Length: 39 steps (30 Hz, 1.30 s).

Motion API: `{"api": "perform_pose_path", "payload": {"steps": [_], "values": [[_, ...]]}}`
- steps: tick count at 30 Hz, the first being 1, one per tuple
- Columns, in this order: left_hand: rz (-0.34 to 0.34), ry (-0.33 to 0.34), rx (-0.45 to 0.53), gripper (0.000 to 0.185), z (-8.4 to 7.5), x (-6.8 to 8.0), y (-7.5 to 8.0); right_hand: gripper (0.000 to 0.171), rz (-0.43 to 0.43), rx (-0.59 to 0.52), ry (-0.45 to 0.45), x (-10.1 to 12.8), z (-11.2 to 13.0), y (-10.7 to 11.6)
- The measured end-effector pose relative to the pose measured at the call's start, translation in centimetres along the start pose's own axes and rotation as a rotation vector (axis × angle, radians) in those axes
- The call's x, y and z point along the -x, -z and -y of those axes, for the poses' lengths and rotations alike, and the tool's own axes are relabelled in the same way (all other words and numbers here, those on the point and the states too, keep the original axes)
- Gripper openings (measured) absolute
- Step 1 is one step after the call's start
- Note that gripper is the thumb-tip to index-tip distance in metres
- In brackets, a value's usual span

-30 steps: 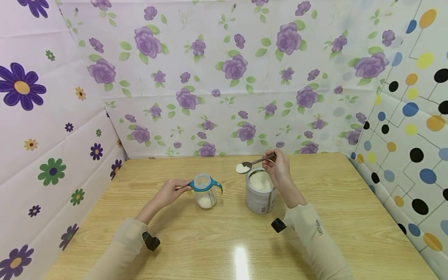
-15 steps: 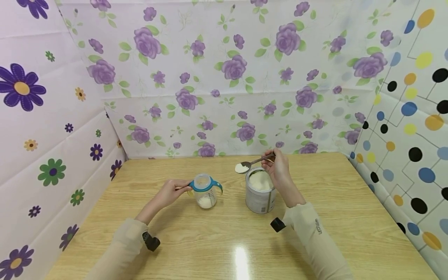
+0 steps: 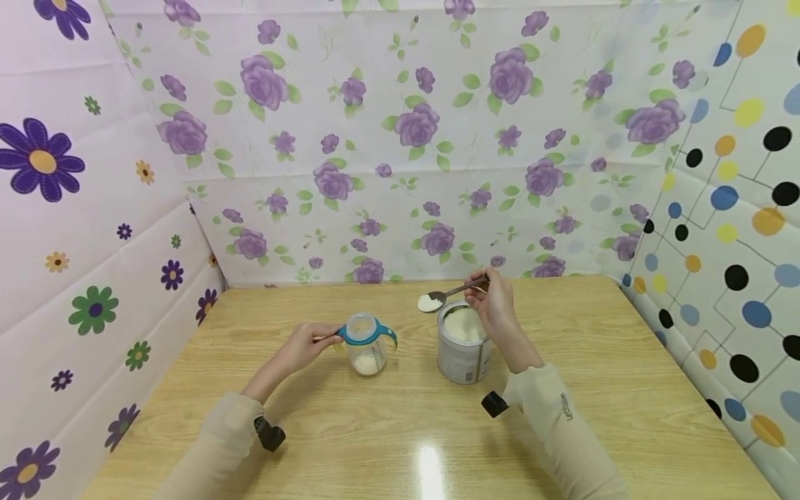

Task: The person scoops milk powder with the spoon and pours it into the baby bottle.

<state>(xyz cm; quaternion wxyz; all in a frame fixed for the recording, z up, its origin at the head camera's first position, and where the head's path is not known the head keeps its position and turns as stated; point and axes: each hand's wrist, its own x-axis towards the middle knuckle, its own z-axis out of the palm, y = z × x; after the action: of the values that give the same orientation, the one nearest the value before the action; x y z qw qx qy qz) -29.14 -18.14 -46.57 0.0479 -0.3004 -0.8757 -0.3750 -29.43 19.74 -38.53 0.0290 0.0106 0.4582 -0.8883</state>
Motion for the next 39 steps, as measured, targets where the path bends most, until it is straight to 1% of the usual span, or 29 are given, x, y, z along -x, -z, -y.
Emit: {"api": "perform_pose_path", "payload": {"steps": [8, 14, 17, 22, 30, 34, 39], "values": [[0.008, 0.024, 0.004, 0.034, -0.1, 0.0, 0.0, 0.042, 0.010, 0.027, 0.007, -0.2, -0.2, -0.1], [-0.002, 0.007, 0.015, 0.034, -0.1, 0.0, 0.1, 0.041, 0.007, 0.030, 0.012, -0.4, -0.5, -0.3], [-0.006, 0.001, 0.017, 0.033, 0.0, 0.0, 0.1, 0.041, -0.001, 0.025, 0.001, -0.5, -0.6, -0.5], [0.004, 0.017, 0.028, 0.034, 0.1, 0.1, 0.1, 0.041, -0.004, 0.021, -0.022, -0.6, -0.8, -0.5], [0.000, 0.018, 0.030, 0.034, 0.1, 0.0, 0.1, 0.039, -0.005, 0.031, -0.017, -0.8, -0.9, -1.0], [0.006, 0.031, 0.031, 0.033, 0.1, 0.0, 0.1, 0.040, -0.007, 0.029, -0.027, -0.7, -1.0, -1.1], [0.007, 0.025, 0.031, 0.033, 0.1, 0.0, 0.0, 0.043, -0.011, 0.026, -0.030, -0.7, -1.2, -1.1]]}}
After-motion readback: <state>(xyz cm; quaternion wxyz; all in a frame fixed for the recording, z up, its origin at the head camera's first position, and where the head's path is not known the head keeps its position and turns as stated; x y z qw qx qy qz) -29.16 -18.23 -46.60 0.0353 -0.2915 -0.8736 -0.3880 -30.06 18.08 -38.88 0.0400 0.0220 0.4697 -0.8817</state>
